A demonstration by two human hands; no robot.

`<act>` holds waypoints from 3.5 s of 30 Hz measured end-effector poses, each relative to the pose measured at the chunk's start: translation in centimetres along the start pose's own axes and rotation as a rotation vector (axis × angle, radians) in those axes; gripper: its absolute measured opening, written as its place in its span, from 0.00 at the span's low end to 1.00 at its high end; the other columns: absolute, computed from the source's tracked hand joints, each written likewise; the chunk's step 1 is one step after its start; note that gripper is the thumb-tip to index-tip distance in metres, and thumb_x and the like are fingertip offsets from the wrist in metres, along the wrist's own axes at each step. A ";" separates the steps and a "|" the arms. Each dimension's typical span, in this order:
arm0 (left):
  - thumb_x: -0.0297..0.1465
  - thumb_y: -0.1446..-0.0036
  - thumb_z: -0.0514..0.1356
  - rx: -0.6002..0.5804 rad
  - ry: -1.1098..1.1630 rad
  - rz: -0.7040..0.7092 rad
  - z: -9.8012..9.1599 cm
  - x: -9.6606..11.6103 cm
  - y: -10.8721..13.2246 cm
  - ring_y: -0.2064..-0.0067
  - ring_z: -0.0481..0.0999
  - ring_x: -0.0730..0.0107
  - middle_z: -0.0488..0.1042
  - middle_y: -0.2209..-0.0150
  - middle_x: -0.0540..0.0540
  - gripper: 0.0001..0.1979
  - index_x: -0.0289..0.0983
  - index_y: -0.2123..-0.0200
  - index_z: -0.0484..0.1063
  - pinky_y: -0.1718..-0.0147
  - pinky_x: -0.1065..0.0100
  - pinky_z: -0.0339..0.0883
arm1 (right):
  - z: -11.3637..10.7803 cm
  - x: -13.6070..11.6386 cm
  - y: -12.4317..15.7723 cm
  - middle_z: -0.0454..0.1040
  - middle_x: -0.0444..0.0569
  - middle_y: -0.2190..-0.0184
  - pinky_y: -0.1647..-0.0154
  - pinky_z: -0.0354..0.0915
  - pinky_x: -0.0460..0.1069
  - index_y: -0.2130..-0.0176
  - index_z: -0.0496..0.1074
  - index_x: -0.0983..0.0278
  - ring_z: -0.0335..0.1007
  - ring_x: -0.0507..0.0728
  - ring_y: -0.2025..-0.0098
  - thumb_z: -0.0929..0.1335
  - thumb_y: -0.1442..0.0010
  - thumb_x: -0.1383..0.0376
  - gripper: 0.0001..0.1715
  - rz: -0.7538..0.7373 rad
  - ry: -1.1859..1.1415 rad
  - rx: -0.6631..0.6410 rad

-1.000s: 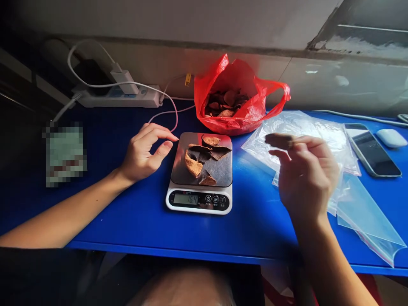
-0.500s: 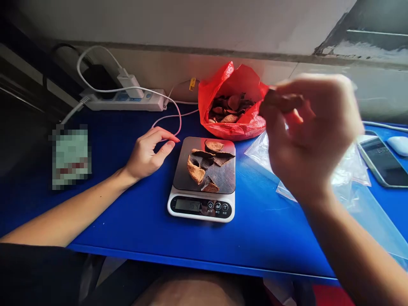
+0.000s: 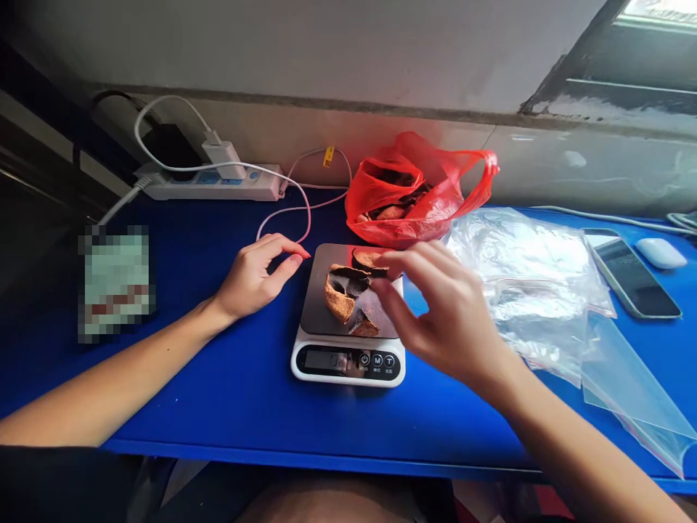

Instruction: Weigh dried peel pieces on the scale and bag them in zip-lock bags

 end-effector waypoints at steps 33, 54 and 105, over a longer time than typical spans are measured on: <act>0.34 0.37 0.55 0.087 -0.058 -0.230 -0.5 -1.6 -0.2 0.64 0.76 0.65 0.79 0.67 0.47 0.10 0.38 0.66 0.74 0.62 0.66 0.67 | -2.9 7.9 2.8 0.70 0.46 0.80 0.72 0.58 0.51 0.75 0.67 0.59 0.64 0.55 0.76 0.69 0.42 0.62 0.11 0.265 0.319 0.317; 0.35 0.39 0.56 0.031 0.070 -0.351 -0.1 -2.1 -0.7 0.67 0.77 0.69 0.79 0.70 0.48 0.10 0.36 0.65 0.76 0.66 0.70 0.67 | -2.1 23.5 6.0 0.68 0.77 0.44 0.50 0.60 0.63 0.40 0.69 0.74 0.61 0.72 0.38 0.69 0.42 0.51 0.39 0.599 0.654 -0.128; 0.36 0.39 0.57 -0.025 0.123 -0.320 -0.2 -2.0 -0.5 0.68 0.76 0.69 0.78 0.71 0.49 0.11 0.36 0.66 0.75 0.66 0.70 0.65 | -1.7 3.3 2.3 0.78 0.50 0.64 0.57 0.68 0.58 0.66 0.72 0.60 0.74 0.60 0.58 0.65 0.42 0.70 0.07 0.227 -0.151 0.415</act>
Point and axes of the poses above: each hand's wrist, its own y-axis away from the middle knuckle, its own z-axis out of the palm, x = y × z, the point moved 5 cm from there along -y, towards the middle knuckle
